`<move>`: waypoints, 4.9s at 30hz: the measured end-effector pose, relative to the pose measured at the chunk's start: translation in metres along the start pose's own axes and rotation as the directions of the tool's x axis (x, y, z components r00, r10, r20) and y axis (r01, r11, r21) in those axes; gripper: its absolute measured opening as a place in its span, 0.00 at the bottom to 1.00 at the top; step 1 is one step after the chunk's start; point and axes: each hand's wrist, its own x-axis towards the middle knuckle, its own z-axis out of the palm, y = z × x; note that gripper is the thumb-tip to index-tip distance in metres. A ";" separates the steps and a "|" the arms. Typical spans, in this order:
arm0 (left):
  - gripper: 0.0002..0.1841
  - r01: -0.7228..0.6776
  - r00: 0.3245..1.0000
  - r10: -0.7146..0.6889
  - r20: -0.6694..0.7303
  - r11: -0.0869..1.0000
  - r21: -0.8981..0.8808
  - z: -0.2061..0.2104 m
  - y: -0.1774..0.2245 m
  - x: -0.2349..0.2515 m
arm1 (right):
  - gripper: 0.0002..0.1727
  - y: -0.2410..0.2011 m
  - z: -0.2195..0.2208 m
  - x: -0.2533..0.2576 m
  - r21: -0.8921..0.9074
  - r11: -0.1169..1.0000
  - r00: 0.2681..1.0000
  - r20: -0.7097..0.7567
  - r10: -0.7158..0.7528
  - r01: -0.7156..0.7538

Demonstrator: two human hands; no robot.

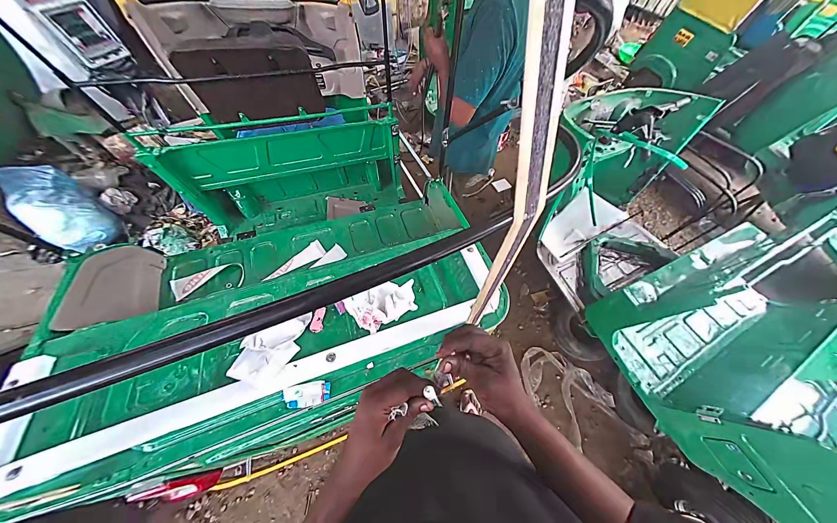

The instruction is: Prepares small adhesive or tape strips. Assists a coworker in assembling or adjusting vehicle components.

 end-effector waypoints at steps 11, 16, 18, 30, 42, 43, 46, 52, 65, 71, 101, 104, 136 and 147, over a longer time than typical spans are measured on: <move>0.13 0.163 0.974 -0.134 -0.181 0.974 0.158 -0.012 -0.007 -0.026 | 0.10 0.029 0.019 0.022 -0.057 0.997 0.975 0.210 0.067 -0.056; 0.12 0.190 0.972 -0.169 -0.161 0.975 0.119 -0.018 -0.020 -0.036 | 0.10 0.043 0.036 0.025 0.021 0.984 0.951 0.260 0.167 -0.178; 0.13 0.198 0.965 -0.178 -0.195 0.976 0.094 -0.020 -0.026 -0.038 | 0.10 0.052 0.044 0.027 0.057 0.972 0.930 0.308 0.202 -0.230; 0.10 0.177 0.933 -0.078 -0.350 0.949 0.260 -0.055 -0.008 -0.055 | 0.19 0.197 -0.008 0.121 -0.914 0.121 0.834 -0.293 0.469 -0.388; 0.09 0.046 0.939 0.071 -0.336 0.944 0.328 -0.092 0.006 -0.061 | 0.12 0.182 0.007 0.109 -0.914 0.332 0.955 -0.154 0.254 -0.235; 0.09 0.045 0.944 0.065 -0.323 0.946 0.320 -0.094 0.006 -0.060 | 0.11 0.163 0.020 0.104 -0.828 0.506 0.969 -0.177 0.174 -0.242; 0.09 0.045 0.962 0.024 -0.271 0.969 0.245 -0.096 0.005 -0.061 | 0.06 0.086 0.077 0.074 -0.289 0.942 0.980 -0.149 0.131 -0.170; 0.13 -0.003 0.989 0.004 -0.149 1.000 0.010 -0.093 0.006 -0.048 | 0.07 0.020 0.126 0.039 0.110 0.990 0.994 0.077 0.076 -0.085; 0.14 -0.026 0.997 0.029 -0.065 0.999 0.040 -0.092 0.015 -0.032 | 0.07 0.021 0.121 0.023 0.105 0.994 1.000 0.003 -0.015 0.015; 0.14 -0.027 0.998 0.030 -0.054 0.999 0.041 -0.094 0.015 -0.028 | 0.07 0.025 0.118 0.025 0.103 0.994 0.999 0.005 -0.035 0.034; 0.13 -0.037 0.995 0.048 -0.086 0.991 0.126 -0.104 0.010 -0.036 | 0.09 0.069 0.052 0.064 -0.265 0.910 0.948 -0.080 0.309 -0.319; 0.13 -0.025 0.999 0.027 -0.028 0.998 0.060 -0.100 0.009 -0.029 | 0.19 0.037 0.064 0.050 0.088 0.940 0.876 0.400 0.271 -0.331; 0.11 -0.033 0.969 0.072 0.235 0.986 -0.164 0.216 0.043 0.048 | 0.08 -0.198 -0.219 -0.134 -0.035 0.996 0.887 -0.454 -0.086 0.078; 0.11 -0.014 0.970 0.038 0.240 0.995 -0.100 0.260 0.063 0.044 | 0.09 -0.250 -0.249 -0.142 -0.013 0.971 0.902 -0.367 -0.228 0.240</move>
